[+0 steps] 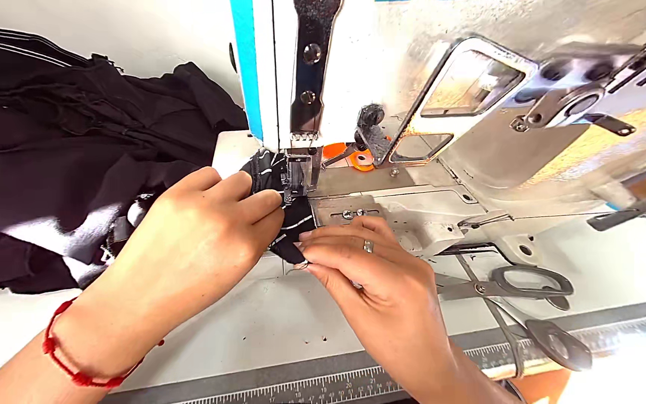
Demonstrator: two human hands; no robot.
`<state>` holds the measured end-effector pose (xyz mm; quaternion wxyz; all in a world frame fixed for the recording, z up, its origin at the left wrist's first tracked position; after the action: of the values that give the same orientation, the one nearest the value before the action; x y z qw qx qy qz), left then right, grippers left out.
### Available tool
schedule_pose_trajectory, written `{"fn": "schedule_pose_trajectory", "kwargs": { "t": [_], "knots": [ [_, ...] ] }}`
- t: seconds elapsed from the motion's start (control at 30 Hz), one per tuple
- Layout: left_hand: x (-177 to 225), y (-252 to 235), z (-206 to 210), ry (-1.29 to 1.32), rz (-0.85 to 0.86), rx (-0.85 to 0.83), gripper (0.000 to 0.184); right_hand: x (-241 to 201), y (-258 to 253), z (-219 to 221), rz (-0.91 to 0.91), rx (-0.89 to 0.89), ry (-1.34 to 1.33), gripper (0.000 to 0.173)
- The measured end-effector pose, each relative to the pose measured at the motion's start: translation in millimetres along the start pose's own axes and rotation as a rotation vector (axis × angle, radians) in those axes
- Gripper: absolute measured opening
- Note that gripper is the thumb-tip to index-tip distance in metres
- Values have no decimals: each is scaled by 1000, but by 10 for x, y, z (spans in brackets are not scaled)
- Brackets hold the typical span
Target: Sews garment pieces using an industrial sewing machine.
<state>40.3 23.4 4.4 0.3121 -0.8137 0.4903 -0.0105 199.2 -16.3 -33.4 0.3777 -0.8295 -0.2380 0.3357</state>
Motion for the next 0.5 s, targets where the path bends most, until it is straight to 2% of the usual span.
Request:
{"fn": "schedule_pose_trajectory", "kwargs": {
  "t": [0.27,0.5],
  "knots": [
    [-55,-9,39,13,1,7,27,18,-43,15,20,3,20,11],
    [-197,-68,142,2,-31,17,25,25,-140,83,36,42,150,10]
  ]
}}
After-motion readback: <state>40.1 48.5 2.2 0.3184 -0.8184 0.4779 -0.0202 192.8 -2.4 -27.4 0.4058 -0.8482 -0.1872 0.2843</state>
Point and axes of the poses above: each hand's wrist, its own y-axis away from the middle knuckle, its own z-axis out of the palm, x = y × z, the point moved 5 cm from there along -y, towards the middle knuckle, and after that the axes turned 8 degrees about y, right-handed, at the moved point
